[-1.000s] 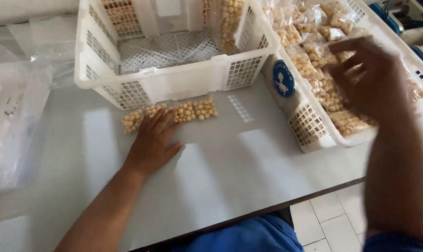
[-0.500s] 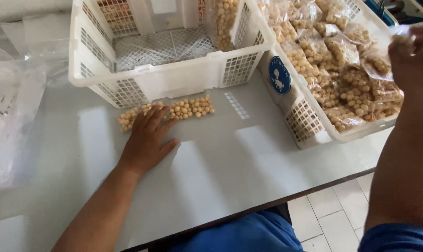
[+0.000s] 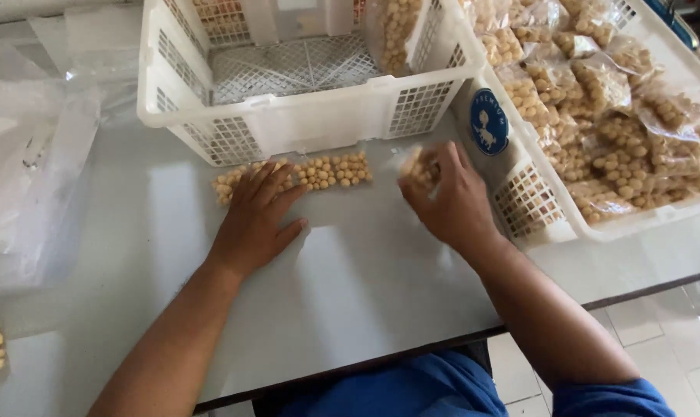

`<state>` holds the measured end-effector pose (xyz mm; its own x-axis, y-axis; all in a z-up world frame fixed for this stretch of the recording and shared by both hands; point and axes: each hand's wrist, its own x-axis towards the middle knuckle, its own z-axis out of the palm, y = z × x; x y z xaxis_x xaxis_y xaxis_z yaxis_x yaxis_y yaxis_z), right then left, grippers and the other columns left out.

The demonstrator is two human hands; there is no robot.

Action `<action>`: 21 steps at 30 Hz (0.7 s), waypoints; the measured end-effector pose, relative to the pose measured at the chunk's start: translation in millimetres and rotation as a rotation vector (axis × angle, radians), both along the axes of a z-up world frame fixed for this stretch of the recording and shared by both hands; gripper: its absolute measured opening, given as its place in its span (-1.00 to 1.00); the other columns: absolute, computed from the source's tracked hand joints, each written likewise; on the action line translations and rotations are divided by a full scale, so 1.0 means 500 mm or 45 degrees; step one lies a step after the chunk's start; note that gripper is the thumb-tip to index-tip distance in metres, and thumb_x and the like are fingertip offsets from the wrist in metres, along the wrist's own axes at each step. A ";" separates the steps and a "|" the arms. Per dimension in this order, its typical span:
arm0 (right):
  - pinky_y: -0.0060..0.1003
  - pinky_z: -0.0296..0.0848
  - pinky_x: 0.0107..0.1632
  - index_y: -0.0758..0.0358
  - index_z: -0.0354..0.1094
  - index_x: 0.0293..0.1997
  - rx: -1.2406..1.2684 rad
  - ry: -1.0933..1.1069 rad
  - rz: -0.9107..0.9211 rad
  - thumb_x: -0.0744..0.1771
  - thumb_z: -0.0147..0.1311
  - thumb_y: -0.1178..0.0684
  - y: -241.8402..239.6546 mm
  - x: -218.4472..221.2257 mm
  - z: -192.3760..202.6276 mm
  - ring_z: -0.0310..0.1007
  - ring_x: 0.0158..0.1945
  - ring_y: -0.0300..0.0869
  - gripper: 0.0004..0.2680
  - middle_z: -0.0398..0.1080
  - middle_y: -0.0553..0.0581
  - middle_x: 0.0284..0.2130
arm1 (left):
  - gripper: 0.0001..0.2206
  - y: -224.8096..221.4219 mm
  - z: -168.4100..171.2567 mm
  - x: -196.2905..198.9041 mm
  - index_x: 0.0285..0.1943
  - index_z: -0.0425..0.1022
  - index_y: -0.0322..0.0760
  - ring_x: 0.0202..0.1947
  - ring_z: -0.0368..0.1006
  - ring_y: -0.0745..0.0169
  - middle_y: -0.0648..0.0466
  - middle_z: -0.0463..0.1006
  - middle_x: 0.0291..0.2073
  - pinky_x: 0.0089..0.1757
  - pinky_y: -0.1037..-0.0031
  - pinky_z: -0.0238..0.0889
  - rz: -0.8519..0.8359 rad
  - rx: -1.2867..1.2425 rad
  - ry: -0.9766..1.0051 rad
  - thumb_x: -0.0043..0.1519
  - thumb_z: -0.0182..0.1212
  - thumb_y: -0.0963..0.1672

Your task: The person transfers small round food items from a large plastic bag into several smaller clear plastic bags on a table. They then tie the larger bag and place it into a white plastic crate. The person continues to arrange the smaller filled bags on the table.

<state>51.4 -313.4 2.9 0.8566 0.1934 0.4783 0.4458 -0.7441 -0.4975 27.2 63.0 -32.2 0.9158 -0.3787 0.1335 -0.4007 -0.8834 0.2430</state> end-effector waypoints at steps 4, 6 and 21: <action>0.43 0.60 0.28 0.17 0.32 0.51 -0.129 0.294 -0.152 0.48 0.35 -0.15 0.051 0.031 -0.036 0.60 0.35 0.46 -0.56 0.24 0.52 0.63 | -0.48 0.014 -0.008 0.002 0.65 0.52 0.02 0.83 -0.02 -0.22 0.02 0.20 0.81 0.65 -0.30 -0.20 0.027 0.009 -0.039 0.51 0.31 0.10; 0.38 0.54 0.39 0.22 0.33 0.59 -0.283 0.412 -0.097 0.49 0.30 -0.14 0.074 0.009 0.004 0.48 0.48 0.43 -0.53 0.23 0.52 0.65 | -0.47 0.020 -0.009 0.002 0.64 0.53 0.02 0.83 -0.01 -0.23 0.01 0.21 0.80 0.64 -0.30 -0.19 0.033 0.005 -0.047 0.50 0.32 0.10; 0.24 0.62 0.52 0.26 0.59 0.27 0.141 -0.050 0.647 0.46 0.18 0.18 -0.076 -0.158 0.215 0.59 0.50 0.32 -0.78 0.56 0.39 0.34 | -0.49 0.043 -0.021 0.022 0.59 0.56 -0.06 0.75 0.13 -0.43 -0.09 0.26 0.77 0.57 -0.31 -0.04 -0.088 -0.104 -0.185 0.46 0.39 0.05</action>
